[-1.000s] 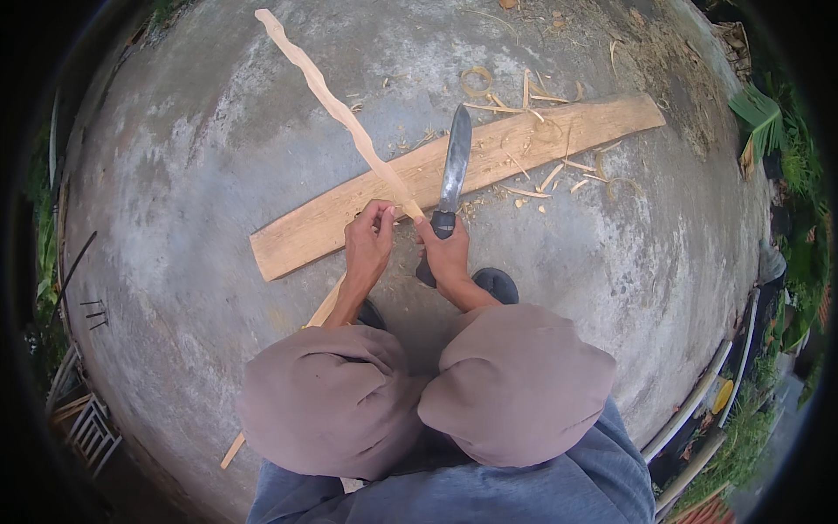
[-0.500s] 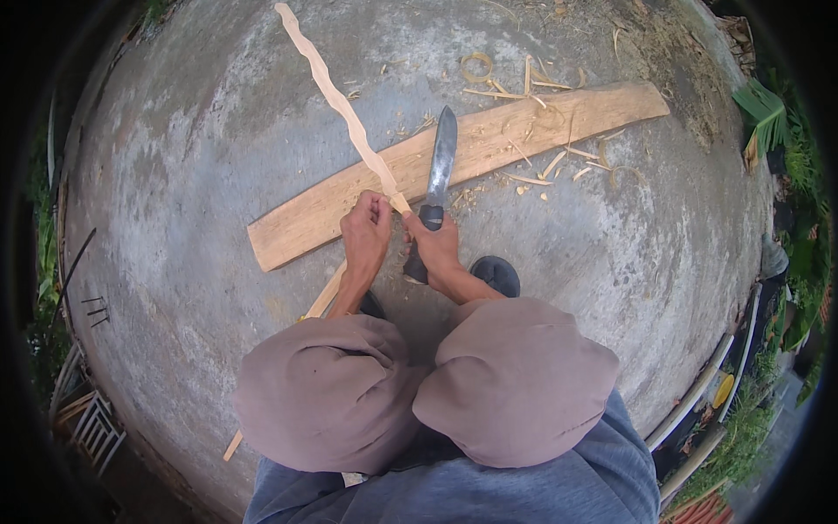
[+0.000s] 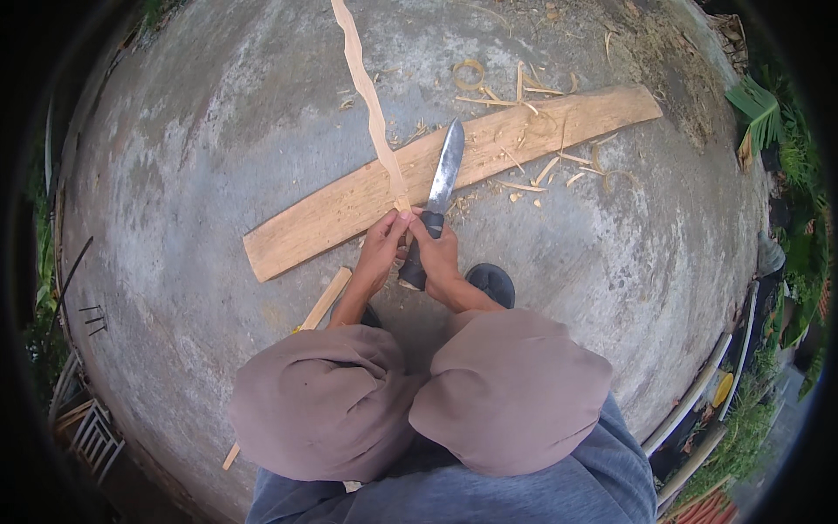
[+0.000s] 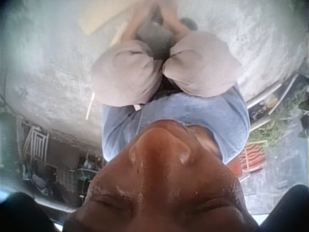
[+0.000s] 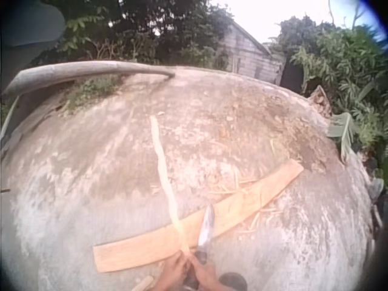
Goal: The person sits on a concrete surface and uses a knife to carve a long, thin piece of wood. They repeatedly shave thin strips from the wood, refining its shape and thickness. The person occasionally pauses to inspect the carved piece before continuing.
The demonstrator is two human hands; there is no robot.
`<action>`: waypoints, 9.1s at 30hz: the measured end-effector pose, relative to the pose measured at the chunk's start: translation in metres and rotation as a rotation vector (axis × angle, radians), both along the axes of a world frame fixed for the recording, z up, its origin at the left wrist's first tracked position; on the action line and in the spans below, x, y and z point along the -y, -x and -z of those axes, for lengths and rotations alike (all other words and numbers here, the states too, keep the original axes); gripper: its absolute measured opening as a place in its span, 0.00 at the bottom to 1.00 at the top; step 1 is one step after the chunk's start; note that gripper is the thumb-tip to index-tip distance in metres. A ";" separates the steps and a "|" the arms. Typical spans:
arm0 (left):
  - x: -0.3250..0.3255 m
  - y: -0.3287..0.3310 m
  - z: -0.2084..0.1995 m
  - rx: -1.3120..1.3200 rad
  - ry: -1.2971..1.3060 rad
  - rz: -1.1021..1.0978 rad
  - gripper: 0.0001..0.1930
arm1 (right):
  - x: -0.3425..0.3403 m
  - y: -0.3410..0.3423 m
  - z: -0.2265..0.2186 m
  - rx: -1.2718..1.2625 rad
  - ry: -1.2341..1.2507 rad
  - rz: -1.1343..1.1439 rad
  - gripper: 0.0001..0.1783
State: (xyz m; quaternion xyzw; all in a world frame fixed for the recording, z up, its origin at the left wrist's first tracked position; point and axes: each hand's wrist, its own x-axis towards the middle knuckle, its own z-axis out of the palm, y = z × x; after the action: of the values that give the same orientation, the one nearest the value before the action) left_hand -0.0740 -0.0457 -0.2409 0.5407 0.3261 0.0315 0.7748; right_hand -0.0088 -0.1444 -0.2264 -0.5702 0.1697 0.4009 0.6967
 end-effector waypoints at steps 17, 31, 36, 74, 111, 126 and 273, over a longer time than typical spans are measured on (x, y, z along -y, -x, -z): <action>-0.015 0.025 0.042 -0.132 0.232 0.046 0.22 | 0.055 -0.056 0.015 1.157 0.494 -0.872 0.23; -0.010 0.027 0.053 -0.260 -0.726 0.095 0.20 | 0.025 -0.048 0.006 1.215 0.465 -1.078 0.25; -0.005 0.026 0.052 -0.297 -0.822 0.092 0.20 | 0.023 -0.047 0.014 1.224 0.497 -1.074 0.26; -0.036 0.036 0.037 -0.307 0.157 0.101 0.25 | 0.036 -0.049 0.042 1.146 0.477 -1.074 0.26; -0.044 0.037 0.047 -0.245 0.227 0.094 0.23 | 0.037 -0.053 0.048 1.147 0.357 -0.991 0.25; -0.029 0.061 0.051 -0.217 0.121 -0.229 0.23 | 0.039 -0.034 0.053 0.691 0.360 -0.910 0.26; -0.031 0.062 0.057 -0.260 0.078 -0.269 0.23 | 0.052 -0.023 0.057 0.541 0.363 -0.844 0.22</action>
State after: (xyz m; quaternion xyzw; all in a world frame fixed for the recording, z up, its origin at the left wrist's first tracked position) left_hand -0.1365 -0.0142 -0.2976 0.4613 0.4938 0.0521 0.7353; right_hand 0.0138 -0.1960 -0.2836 -0.7831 -0.1937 0.4493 0.3838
